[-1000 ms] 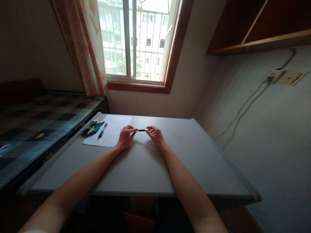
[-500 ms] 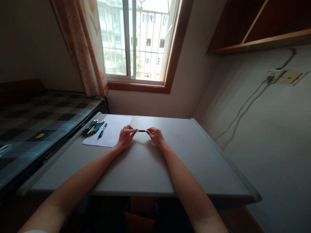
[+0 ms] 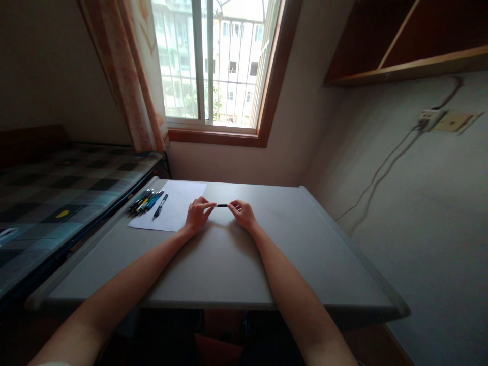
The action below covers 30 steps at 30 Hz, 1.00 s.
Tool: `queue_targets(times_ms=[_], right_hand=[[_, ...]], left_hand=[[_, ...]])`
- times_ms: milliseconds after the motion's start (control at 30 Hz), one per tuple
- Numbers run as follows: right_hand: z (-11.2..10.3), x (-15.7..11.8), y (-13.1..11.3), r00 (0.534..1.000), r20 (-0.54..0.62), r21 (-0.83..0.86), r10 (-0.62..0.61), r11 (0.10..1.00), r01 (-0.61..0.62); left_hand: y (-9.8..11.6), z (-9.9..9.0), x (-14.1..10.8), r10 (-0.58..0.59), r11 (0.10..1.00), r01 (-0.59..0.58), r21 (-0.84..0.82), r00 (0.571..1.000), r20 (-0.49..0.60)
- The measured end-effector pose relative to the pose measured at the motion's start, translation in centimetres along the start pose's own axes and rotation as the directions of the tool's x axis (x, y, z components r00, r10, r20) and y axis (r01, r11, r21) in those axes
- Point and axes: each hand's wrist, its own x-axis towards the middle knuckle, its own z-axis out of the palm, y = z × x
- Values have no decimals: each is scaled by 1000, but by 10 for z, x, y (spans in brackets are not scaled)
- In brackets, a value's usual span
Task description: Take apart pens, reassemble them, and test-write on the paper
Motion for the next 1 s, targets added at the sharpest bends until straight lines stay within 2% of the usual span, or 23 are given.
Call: queue_targets(times_ms=[167, 333, 400, 533, 633, 733, 1000], right_hand=[[0, 2, 0, 998, -11, 170, 55, 984, -52], [0, 6, 0, 974, -40, 440, 221, 879, -182], [-2, 7, 0, 949, -75, 513, 305, 828, -225], [-9, 8, -2, 879, -118, 629, 461, 720, -293], [-13, 7, -2, 832, -109, 689, 544, 645, -332], [-13, 7, -3, 804, -96, 719, 586, 600, -351], [-13, 7, -3, 797, -68, 736, 600, 569, -366]], left_hand=[[1, 0, 0, 20, 999, -21, -48, 1000, -23], [2, 1, 1, 10, 981, -22, -190, 998, -64], [0, 3, 2, -36, 955, 16, -295, 998, -60], [-3, 6, 5, -181, 862, 184, -473, 982, 53], [-2, 7, 6, -232, 800, 245, -548, 968, 95], [-1, 6, 6, -242, 788, 249, -563, 966, 88], [0, 5, 6, -241, 800, 244, -548, 967, 80]])
